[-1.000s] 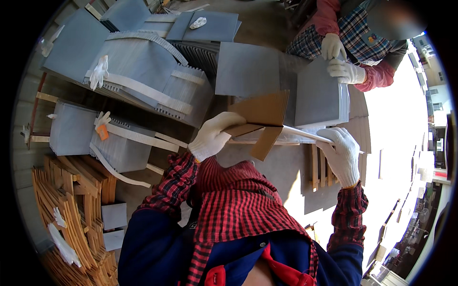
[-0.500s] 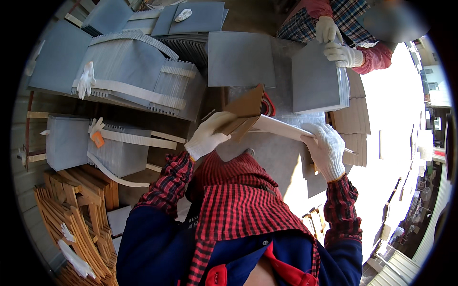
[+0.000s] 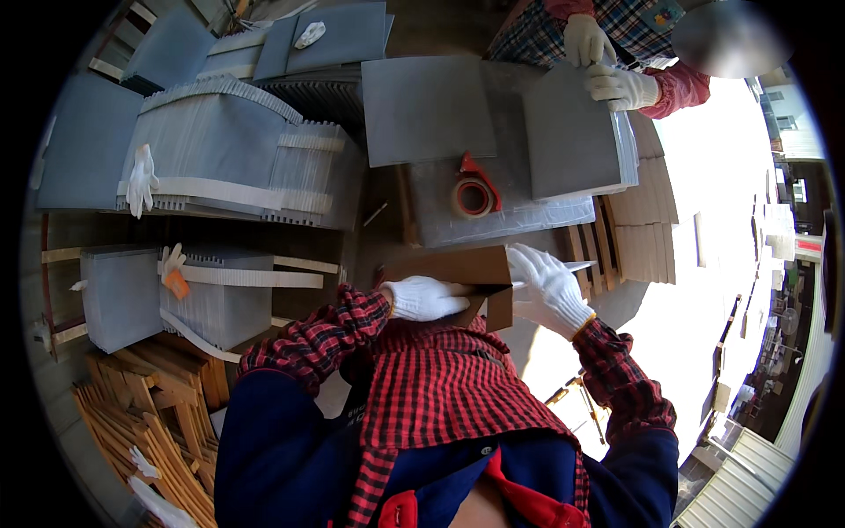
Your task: The person handles gray rectangular panels and cardboard pieces, aligning them and securing them with tape. They repeatedly pick up panels, position them against each other, and apply tape to join edges, working alongside another person in a warehouse-like area.
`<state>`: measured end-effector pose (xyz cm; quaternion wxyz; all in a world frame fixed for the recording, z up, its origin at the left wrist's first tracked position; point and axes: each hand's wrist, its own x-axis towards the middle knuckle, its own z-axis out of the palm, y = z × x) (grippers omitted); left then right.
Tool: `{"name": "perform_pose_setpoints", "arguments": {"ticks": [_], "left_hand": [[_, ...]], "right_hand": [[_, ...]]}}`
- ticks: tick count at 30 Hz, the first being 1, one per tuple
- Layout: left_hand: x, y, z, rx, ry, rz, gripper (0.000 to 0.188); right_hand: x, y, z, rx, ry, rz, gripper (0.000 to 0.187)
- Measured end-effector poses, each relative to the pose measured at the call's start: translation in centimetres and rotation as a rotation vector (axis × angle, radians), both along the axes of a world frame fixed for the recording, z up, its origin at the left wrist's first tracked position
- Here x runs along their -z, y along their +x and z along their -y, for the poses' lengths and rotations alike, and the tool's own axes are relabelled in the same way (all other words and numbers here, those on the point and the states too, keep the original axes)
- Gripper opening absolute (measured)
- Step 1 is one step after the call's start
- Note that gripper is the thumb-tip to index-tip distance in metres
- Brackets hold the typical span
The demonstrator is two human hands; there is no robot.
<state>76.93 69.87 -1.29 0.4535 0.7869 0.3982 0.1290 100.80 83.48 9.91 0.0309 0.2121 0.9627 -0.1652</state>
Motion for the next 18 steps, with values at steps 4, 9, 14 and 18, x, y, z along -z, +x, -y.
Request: {"name": "perform_pose_setpoints", "arguments": {"ticks": [4, 9, 14, 18], "left_hand": [[4.3, 3.6, 1.0, -0.276, -0.135, 0.127, 0.043], [-2.0, 0.5, 0.5, -0.257, 0.161, 0.372, 0.039], [-11.5, -3.0, 0.0, -0.355, 0.022, 0.587, 0.036], [-12.6, -4.7, 1.7, -0.523, -0.01, 0.606, 0.036]], "right_hand": [[6.7, 1.9, 2.4, 0.209, 0.001, 0.1, 0.022], [-3.4, -1.0, 4.0, 0.265, -0.027, -0.044, 0.02], [-12.6, -2.9, 5.3, 0.035, 0.113, -0.085, 0.047], [-15.0, -7.3, 5.0, -0.074, 0.156, -0.183, 0.041]]}}
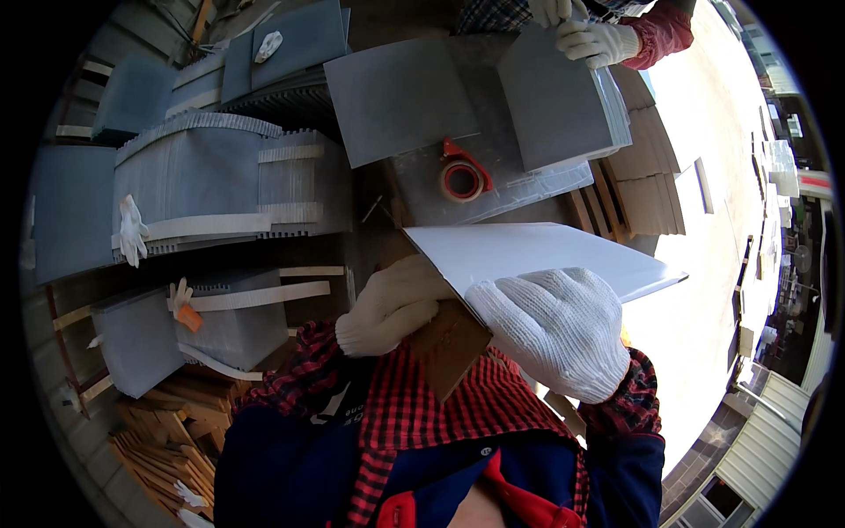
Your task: The person handles gray rectangular panels and cardboard pieces, aligning them and securing them with tape. They repeatedly pick up panels, position them against each other, and apply tape to join edges, working alongside another person in a warehouse-like area.
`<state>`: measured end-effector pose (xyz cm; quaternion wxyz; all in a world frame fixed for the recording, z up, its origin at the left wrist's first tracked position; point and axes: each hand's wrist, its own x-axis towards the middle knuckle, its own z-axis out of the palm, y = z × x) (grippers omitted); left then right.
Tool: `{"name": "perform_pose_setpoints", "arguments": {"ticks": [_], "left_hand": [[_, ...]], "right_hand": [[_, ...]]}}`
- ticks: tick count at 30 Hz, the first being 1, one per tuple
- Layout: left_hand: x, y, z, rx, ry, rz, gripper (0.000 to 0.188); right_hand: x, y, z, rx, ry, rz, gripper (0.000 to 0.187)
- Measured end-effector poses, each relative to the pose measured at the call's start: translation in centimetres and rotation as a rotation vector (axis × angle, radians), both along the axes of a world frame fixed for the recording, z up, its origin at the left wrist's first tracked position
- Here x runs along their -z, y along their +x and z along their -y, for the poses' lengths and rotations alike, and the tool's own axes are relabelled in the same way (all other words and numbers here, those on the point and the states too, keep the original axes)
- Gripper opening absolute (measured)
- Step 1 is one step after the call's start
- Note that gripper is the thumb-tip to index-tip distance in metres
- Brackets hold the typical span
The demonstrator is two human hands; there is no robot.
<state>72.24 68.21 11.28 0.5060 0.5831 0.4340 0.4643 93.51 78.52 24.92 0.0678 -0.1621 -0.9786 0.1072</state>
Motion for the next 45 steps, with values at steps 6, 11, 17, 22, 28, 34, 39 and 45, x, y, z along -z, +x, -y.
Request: {"name": "perform_pose_setpoints", "arguments": {"ticks": [6, 11, 17, 22, 28, 34, 39, 45], "left_hand": [[7.3, -1.2, 2.3, -0.272, -0.158, 0.005, 0.034], [9.5, -1.6, 1.5, -0.242, -0.164, 0.016, 0.035], [23.0, -0.6, -0.2, 0.019, -0.235, 0.019, 0.044], [22.0, 3.1, -4.4, 0.301, -0.429, 1.072, 0.052], [16.1, 5.4, -4.9, 0.753, -0.114, 1.774, 0.062], [26.5, -0.4, -1.8, 0.177, -1.016, 1.705, 0.063], [22.4, 6.2, -1.7, 0.114, -1.054, 1.584, 0.061], [16.5, 6.7, -0.9, -0.025, -0.877, 1.09, 0.06]], "right_hand": [[6.0, -2.3, -2.7, 0.109, 0.058, -0.013, 0.053], [6.9, -1.4, -4.2, 0.24, 0.072, 0.104, 0.072], [6.8, -1.3, -3.7, 0.215, 0.138, 0.046, 0.082], [7.3, -2.8, -1.8, 0.275, 0.001, 0.134, 0.095], [8.9, -2.3, -0.1, 0.303, 0.162, -0.061, 0.084], [8.2, -2.0, -0.4, 0.227, 0.126, -0.132, 0.069], [3.9, 1.4, 0.5, 0.231, 0.172, -0.193, 0.072], [3.2, 9.1, 0.0, 0.392, 0.273, -0.085, 0.082]]}}
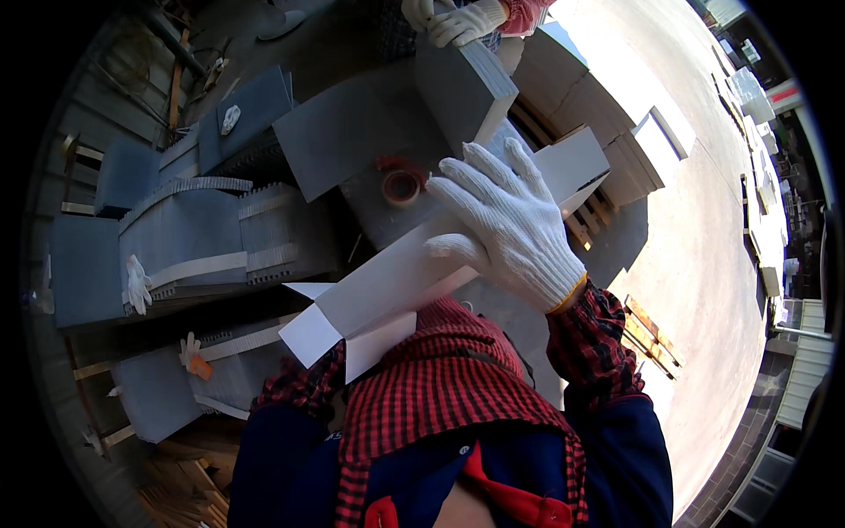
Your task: The person handles gray rectangular panels and cardboard pieces, aligning them and securing them with tape. They repeatedly pick up panels, position them against each other, and apply tape to join edges, working alongside another person in a warehouse-like area.
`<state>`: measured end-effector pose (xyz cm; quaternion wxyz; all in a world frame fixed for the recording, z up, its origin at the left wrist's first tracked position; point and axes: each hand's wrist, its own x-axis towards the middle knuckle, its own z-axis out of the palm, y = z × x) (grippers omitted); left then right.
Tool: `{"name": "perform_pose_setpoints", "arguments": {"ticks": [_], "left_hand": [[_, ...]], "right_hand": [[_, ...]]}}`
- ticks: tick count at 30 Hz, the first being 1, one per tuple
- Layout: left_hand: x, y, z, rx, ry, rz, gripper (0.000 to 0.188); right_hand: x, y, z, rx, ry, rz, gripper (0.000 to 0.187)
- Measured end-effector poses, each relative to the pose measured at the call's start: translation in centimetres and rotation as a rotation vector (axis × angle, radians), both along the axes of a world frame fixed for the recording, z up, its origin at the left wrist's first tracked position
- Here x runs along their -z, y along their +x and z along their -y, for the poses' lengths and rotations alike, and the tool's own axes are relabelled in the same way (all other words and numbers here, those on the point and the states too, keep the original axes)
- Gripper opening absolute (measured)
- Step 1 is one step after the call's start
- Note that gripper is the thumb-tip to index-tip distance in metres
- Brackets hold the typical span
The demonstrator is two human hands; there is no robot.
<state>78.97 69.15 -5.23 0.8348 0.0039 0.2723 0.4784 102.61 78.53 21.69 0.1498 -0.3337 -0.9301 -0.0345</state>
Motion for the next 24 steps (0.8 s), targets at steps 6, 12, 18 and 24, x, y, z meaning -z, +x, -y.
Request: {"name": "perform_pose_setpoints", "arguments": {"ticks": [6, 12, 18, 24], "left_hand": [[-6.9, -3.3, 2.7, -0.124, 0.04, -0.574, 0.059], [-10.3, -3.3, 3.9, -0.197, 0.009, -0.853, 0.059], [-11.6, -2.2, 6.3, -0.289, -0.073, -1.022, 0.059], [-11.7, -0.1, 5.5, -0.301, -0.124, -1.078, 0.058]], "right_hand": [[-0.5, 17.0, -0.5, 0.237, 0.042, -0.966, 0.086], [14.6, 24.9, -0.8, 0.196, -1.027, -1.532, 0.098], [17.8, 22.1, -1.5, -0.283, -1.466, -2.037, 0.086], [14.7, 23.0, -1.3, -0.07, -1.305, -2.034, 0.071]]}}
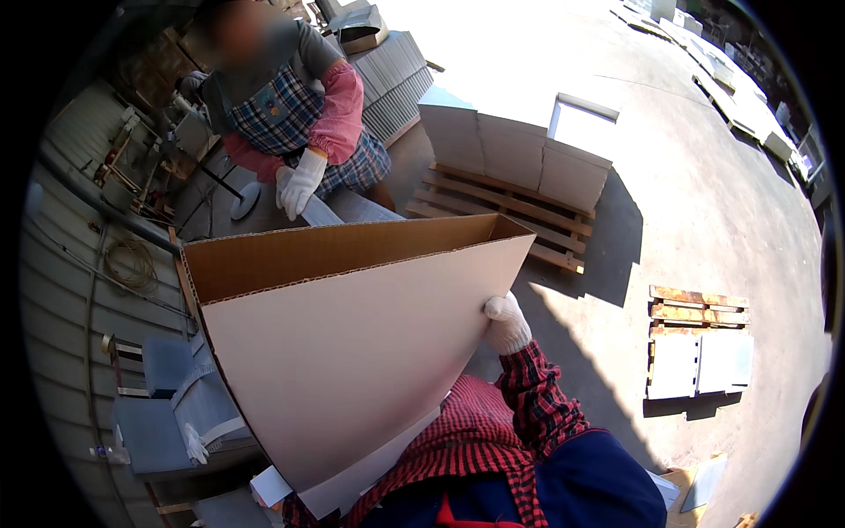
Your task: The person handles gray rectangular panels and cardboard pieces, aligning them and securing them with tape. They repeatedly pick up panels, position them against each other, and apply tape to join edges, working alongside another person in a warehouse-like area.
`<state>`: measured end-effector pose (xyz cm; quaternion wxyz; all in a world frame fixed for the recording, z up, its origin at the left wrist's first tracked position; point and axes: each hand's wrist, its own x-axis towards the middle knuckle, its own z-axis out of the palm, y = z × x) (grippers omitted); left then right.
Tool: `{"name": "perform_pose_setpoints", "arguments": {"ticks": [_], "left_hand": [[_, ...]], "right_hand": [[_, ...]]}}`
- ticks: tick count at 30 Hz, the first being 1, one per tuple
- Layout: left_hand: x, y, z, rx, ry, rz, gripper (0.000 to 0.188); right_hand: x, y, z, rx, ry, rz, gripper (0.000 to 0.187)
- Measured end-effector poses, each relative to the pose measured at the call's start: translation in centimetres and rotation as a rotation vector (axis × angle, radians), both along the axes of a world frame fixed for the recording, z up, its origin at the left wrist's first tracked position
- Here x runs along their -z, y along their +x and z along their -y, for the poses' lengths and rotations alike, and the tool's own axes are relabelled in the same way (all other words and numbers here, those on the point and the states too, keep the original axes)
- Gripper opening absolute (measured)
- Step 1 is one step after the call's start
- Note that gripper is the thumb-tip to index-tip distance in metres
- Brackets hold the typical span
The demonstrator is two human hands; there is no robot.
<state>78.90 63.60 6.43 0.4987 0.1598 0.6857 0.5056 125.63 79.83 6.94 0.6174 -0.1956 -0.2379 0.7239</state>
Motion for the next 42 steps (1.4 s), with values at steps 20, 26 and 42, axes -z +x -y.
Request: {"name": "perform_pose_setpoints", "arguments": {"ticks": [20, 26, 42], "left_hand": [[0.3, 3.4, -1.3, 0.011, -0.07, -0.067, 0.057], [0.3, 3.3, 0.7, 0.0, -0.07, -0.075, 0.057], [-2.6, 3.7, -1.1, 0.117, 0.052, -0.092, 0.057]], "right_hand": [[5.4, 6.8, -2.3, 0.161, 0.188, 0.198, 0.083], [-1.8, 10.3, -2.9, 0.048, 0.198, -0.288, 0.095], [-1.5, 10.7, -0.9, 0.138, -0.348, -0.212, 0.035]]}}
